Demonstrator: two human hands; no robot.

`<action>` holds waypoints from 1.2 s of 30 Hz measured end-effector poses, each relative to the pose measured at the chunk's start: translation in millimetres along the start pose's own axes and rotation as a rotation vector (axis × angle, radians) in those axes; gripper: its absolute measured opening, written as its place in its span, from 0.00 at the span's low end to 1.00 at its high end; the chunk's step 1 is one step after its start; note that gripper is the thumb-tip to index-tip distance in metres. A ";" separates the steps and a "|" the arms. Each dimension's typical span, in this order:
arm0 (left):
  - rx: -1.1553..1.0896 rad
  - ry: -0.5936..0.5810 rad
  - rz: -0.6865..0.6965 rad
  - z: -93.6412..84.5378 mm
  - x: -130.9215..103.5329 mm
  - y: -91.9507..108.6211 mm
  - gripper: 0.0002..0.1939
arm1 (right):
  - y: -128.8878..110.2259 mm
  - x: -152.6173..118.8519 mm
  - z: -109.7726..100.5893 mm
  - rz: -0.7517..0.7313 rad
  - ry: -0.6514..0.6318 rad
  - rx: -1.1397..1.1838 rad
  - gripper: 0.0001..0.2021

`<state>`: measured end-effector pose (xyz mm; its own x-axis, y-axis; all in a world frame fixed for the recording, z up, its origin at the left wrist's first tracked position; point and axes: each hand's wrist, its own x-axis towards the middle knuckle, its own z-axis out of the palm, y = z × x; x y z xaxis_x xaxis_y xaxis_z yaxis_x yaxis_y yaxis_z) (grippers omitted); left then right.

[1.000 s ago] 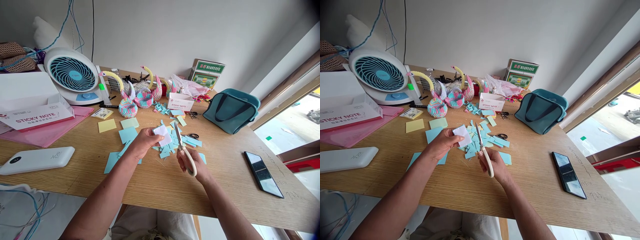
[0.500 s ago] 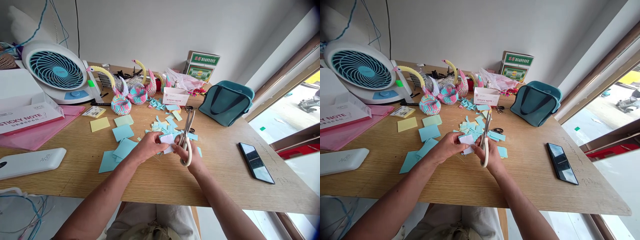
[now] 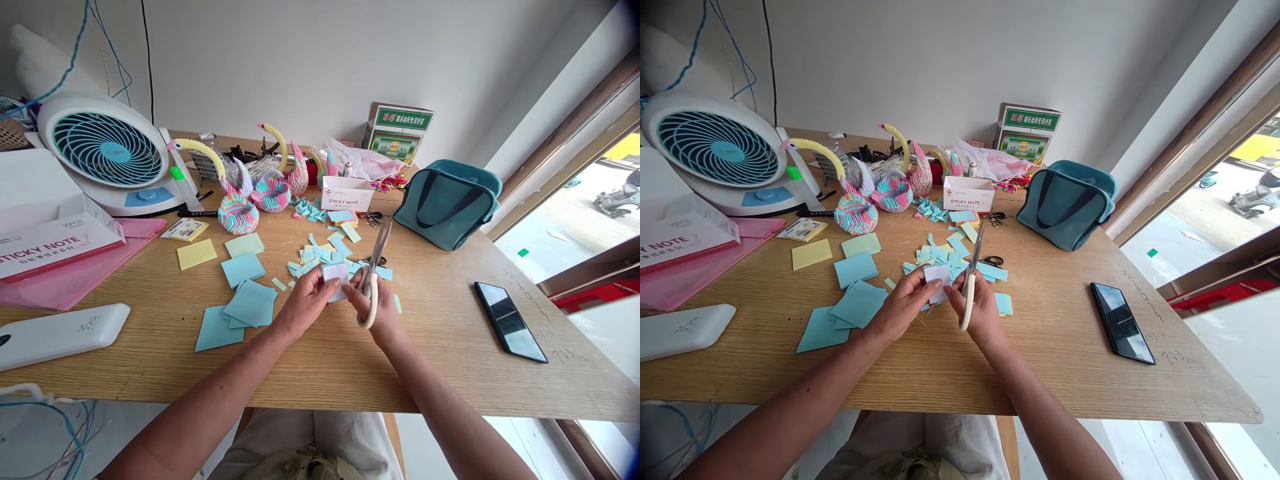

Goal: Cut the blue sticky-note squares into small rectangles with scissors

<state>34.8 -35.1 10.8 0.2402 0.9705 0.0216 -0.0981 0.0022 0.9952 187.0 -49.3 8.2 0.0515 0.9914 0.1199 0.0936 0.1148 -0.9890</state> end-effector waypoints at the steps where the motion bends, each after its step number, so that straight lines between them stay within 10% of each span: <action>1: -0.006 0.008 -0.001 0.5 -0.3 -1.6 0.16 | 0.5 -0.6 1.3 -0.011 0.009 -0.008 0.15; 12: -0.475 -0.145 -0.086 4.3 2.5 -5.8 0.18 | 3.3 -3.8 3.6 -0.099 -0.013 0.065 0.13; 36: -0.295 -0.294 -0.074 -4.2 1.9 0.4 0.19 | 4.0 4.5 -15.0 0.174 -0.412 0.430 0.18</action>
<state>31.2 -32.2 10.8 0.5177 0.8553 0.0204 -0.3328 0.1794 0.9258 202.5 -45.3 6.1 -0.3665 0.9304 -0.0043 -0.2953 -0.1207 -0.9477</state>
